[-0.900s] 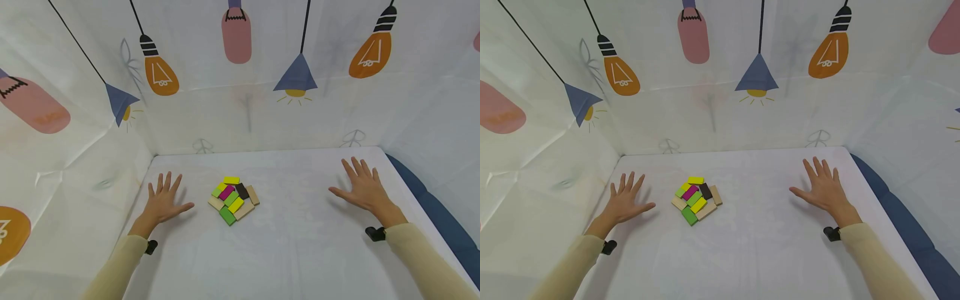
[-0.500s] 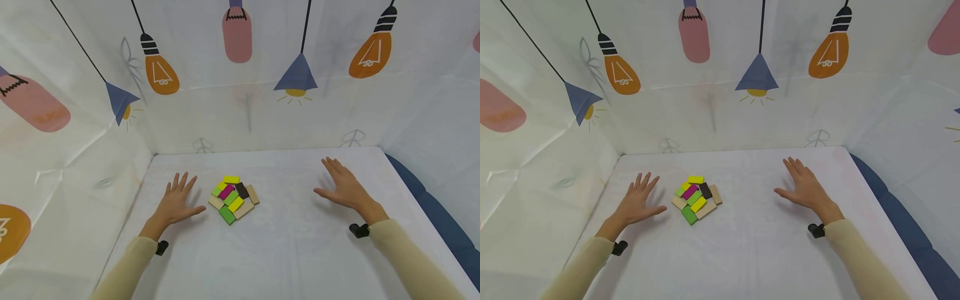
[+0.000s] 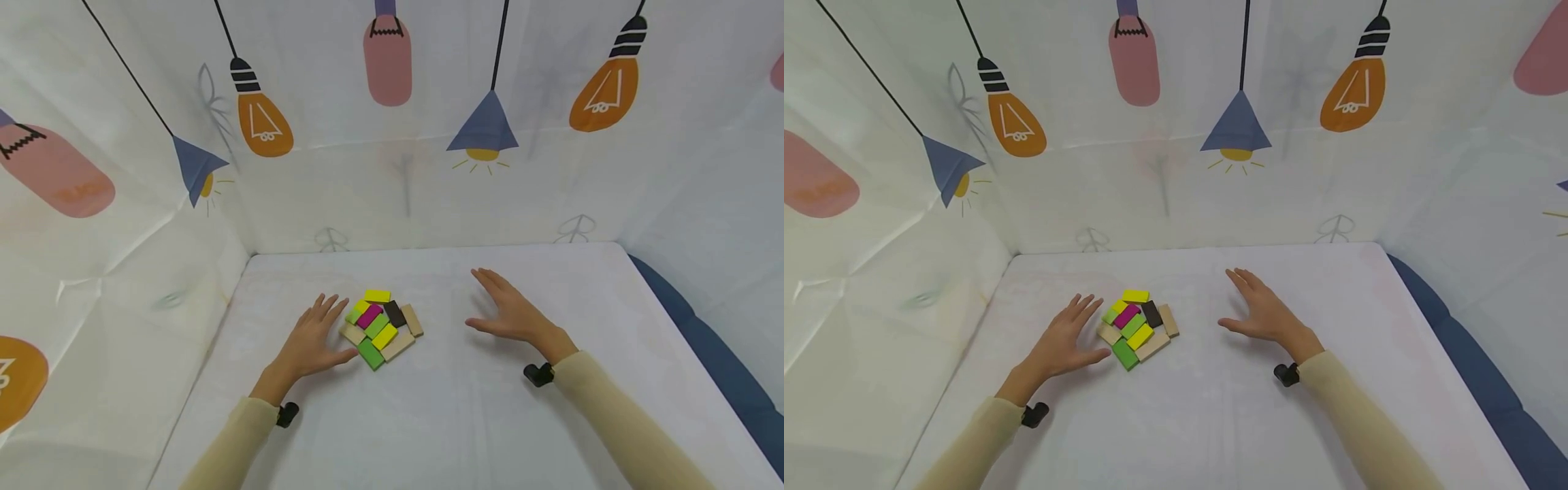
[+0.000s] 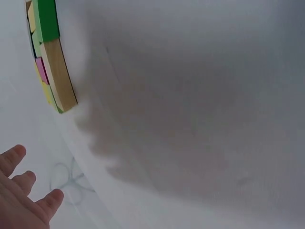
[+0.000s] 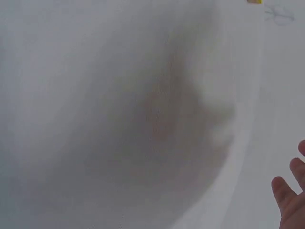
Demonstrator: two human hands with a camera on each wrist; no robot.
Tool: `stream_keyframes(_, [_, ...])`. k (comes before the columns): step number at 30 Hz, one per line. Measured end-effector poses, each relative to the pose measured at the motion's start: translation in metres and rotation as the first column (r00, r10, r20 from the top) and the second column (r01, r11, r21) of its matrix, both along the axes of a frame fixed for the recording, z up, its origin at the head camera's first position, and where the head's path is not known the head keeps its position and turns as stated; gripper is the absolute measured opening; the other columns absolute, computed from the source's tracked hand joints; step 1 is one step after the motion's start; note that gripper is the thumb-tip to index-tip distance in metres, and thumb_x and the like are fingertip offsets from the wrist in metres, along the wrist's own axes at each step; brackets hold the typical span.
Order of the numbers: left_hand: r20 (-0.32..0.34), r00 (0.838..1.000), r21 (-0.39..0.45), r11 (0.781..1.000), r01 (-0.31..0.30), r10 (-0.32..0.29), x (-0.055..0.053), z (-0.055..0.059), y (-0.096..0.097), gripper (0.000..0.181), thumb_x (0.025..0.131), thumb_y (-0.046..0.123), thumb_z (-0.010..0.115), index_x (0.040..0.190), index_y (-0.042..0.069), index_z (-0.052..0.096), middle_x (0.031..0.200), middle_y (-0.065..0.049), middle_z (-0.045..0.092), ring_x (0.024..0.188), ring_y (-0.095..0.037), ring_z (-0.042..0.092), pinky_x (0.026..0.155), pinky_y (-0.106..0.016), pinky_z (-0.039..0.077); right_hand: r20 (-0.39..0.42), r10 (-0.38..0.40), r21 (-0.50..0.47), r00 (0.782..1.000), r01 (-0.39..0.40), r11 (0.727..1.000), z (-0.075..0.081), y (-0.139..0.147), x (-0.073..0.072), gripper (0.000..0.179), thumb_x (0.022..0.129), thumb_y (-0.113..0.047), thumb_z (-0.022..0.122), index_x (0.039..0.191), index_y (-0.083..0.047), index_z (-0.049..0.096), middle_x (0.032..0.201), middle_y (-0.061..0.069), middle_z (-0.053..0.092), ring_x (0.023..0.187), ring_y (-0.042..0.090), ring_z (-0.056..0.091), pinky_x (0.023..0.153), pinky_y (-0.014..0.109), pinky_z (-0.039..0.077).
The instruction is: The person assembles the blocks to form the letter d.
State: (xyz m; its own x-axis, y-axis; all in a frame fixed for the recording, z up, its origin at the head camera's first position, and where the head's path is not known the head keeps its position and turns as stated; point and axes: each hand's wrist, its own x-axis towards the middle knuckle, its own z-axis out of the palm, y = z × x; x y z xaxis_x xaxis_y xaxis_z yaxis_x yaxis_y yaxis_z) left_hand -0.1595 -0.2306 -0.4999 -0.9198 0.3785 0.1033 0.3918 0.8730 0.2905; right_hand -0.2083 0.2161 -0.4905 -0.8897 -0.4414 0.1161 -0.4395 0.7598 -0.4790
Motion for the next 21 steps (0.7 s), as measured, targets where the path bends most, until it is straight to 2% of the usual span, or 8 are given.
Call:
stream_keyframes(6, [-0.022, 0.999, 0.03, 0.999, 0.043, -0.042, 0.004, -0.004, 0.014, 0.101, 0.079, 0.066, 0.076, 0.161, 0.023, 0.035, 0.161, -0.008, 0.044, 0.152, -0.036, 0.034, 0.118, -0.063, 0.033, 0.015, 0.086, -0.026, 0.996, -0.086, 0.996, -0.005, -0.031, -0.003, 0.105, 0.083, -0.058, 0.079, 0.163, -0.014, 0.027, 0.166, 0.018, 0.029, 0.152, 0.04, 0.031, 0.117, 0.064, 0.035])
stream_keyframes(10, [-0.018, 0.996, 0.029, 0.996, 0.085, -0.084, 0.007, -0.006, 0.024, 0.095, 0.081, 0.063, 0.076, 0.158, 0.019, 0.041, 0.155, -0.005, 0.049, 0.145, -0.032, 0.042, 0.116, -0.06, 0.039, 0.035, 0.117, -0.003, 0.992, -0.117, 0.993, -0.01, -0.05, -0.003, 0.102, 0.084, -0.056, 0.079, 0.162, -0.013, 0.03, 0.165, 0.018, 0.032, 0.151, 0.04, 0.034, 0.115, 0.063, 0.038])
stream_keyframes(16, [0.001, 0.992, 0.027, 0.992, 0.125, -0.125, 0.011, -0.01, 0.036, 0.091, 0.082, 0.061, 0.076, 0.156, 0.017, 0.045, 0.15, -0.006, 0.053, 0.138, -0.03, 0.047, 0.115, -0.055, 0.042, 0.108, 0.151, -0.001, 0.983, -0.152, 0.988, -0.018, -0.074, -0.005, 0.1, 0.084, -0.05, 0.08, 0.161, -0.01, 0.031, 0.166, 0.017, 0.032, 0.152, 0.039, 0.033, 0.117, 0.062, 0.036])
stream_keyframes(21, [-0.005, 0.984, 0.046, 0.983, 0.179, -0.178, 0.006, -0.014, 0.048, 0.088, 0.083, 0.06, 0.076, 0.156, 0.022, 0.046, 0.149, -0.003, 0.053, 0.136, -0.027, 0.047, 0.116, -0.052, 0.039, 0.143, 0.17, 0.009, 0.975, -0.173, 0.985, -0.027, -0.085, -0.009, 0.096, 0.085, -0.047, 0.079, 0.16, -0.007, 0.033, 0.165, 0.018, 0.034, 0.153, 0.04, 0.031, 0.119, 0.06, 0.034])
